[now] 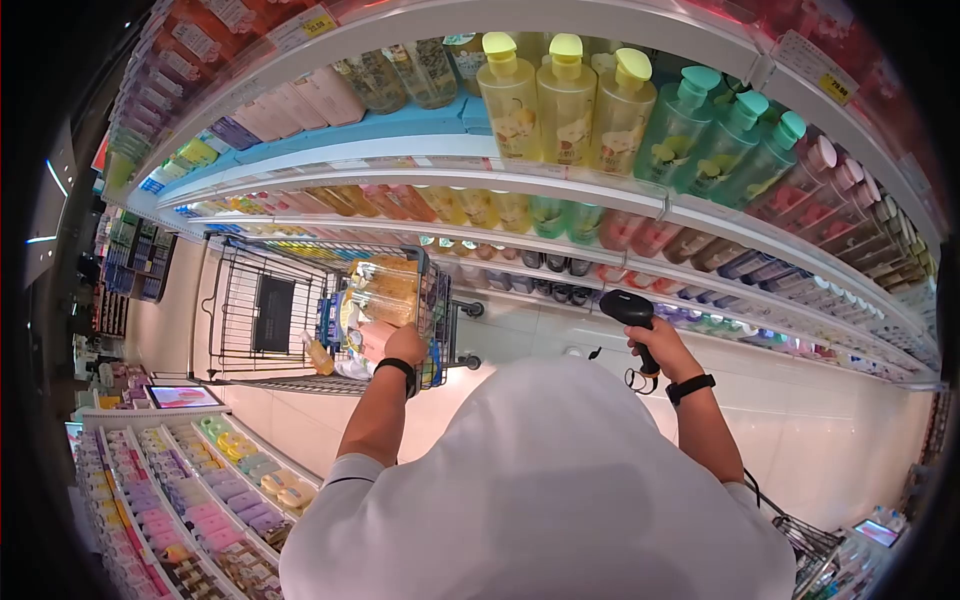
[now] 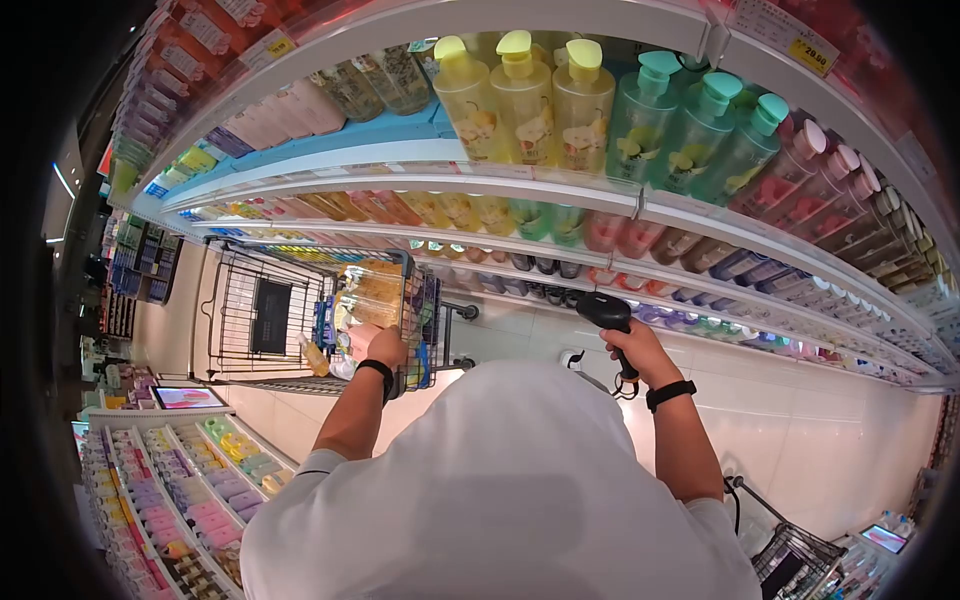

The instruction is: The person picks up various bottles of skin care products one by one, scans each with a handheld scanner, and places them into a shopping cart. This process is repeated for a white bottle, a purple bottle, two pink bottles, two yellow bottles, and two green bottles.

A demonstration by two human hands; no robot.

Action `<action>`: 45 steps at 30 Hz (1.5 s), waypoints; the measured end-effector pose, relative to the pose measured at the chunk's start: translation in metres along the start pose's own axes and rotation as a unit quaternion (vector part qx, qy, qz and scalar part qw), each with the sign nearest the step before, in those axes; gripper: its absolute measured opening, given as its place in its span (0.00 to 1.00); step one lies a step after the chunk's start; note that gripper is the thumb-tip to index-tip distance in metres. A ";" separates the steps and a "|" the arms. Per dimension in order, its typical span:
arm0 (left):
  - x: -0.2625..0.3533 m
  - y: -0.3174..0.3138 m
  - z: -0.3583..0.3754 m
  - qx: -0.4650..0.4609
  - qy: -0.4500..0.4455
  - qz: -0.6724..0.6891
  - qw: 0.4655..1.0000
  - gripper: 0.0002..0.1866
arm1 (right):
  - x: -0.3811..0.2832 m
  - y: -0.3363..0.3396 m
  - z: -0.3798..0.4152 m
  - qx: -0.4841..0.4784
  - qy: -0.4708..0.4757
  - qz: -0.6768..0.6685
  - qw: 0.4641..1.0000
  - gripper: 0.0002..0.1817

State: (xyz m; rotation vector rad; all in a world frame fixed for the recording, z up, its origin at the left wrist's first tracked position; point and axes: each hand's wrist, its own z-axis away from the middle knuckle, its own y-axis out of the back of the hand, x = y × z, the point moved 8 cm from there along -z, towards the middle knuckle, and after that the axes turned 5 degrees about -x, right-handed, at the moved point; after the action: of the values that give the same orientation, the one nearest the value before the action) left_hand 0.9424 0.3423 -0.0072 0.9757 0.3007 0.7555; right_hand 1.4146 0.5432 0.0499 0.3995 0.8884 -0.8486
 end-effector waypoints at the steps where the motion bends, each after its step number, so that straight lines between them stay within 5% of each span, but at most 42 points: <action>1: 0.005 -0.003 0.001 -0.008 -0.006 0.001 1.000 0.16 | -0.003 0.002 -0.004 -0.009 0.000 0.002 1.000 0.18; 9: 0.047 0.006 0.020 -0.016 0.000 -0.075 0.997 0.15 | -0.044 -0.001 -0.025 -0.087 0.027 0.077 0.993 0.22; 12: 0.121 0.091 0.045 0.143 -0.070 0.046 0.986 0.19 | -0.050 -0.001 -0.021 -0.095 0.024 0.079 0.992 0.23; 13: 0.150 0.128 0.060 0.251 -0.171 0.103 0.947 0.21 | -0.050 -0.001 -0.020 -0.098 0.025 0.074 0.992 0.23; 19: 0.264 0.282 0.108 0.432 -0.341 0.289 0.783 0.32 | -0.067 0.001 -0.010 -0.116 0.074 0.068 0.988 0.22; 23: 0.299 0.307 0.084 0.432 -0.382 0.294 0.763 0.37 | -0.072 0.013 0.003 -0.100 0.089 0.055 0.989 0.20; 26: 0.313 0.307 0.065 0.308 -0.388 0.358 0.791 0.39 | -0.070 0.024 0.014 -0.088 0.105 0.031 0.990 0.18; 29: 0.313 0.299 0.058 0.284 -0.381 0.393 0.787 0.37 | -0.063 0.035 0.023 -0.071 0.075 0.026 0.994 0.18; 33: 0.306 0.296 0.048 0.328 -0.378 0.375 0.780 0.35 | -0.057 0.041 0.025 -0.067 0.063 0.033 0.995 0.17; 39: 0.293 0.285 0.044 0.315 -0.391 0.479 0.720 0.32 | -0.065 0.044 0.025 -0.064 0.063 0.035 0.995 0.17; 45: 0.255 0.276 0.075 0.362 -0.406 0.627 0.558 0.25 | -0.078 0.038 0.024 -0.084 0.060 0.053 0.993 0.16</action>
State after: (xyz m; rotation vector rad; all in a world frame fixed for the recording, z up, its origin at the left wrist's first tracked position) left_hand 1.0435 0.5654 0.2882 2.2695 -1.1882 1.3628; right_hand 1.4301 0.5893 0.1260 0.3504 1.0325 -0.6532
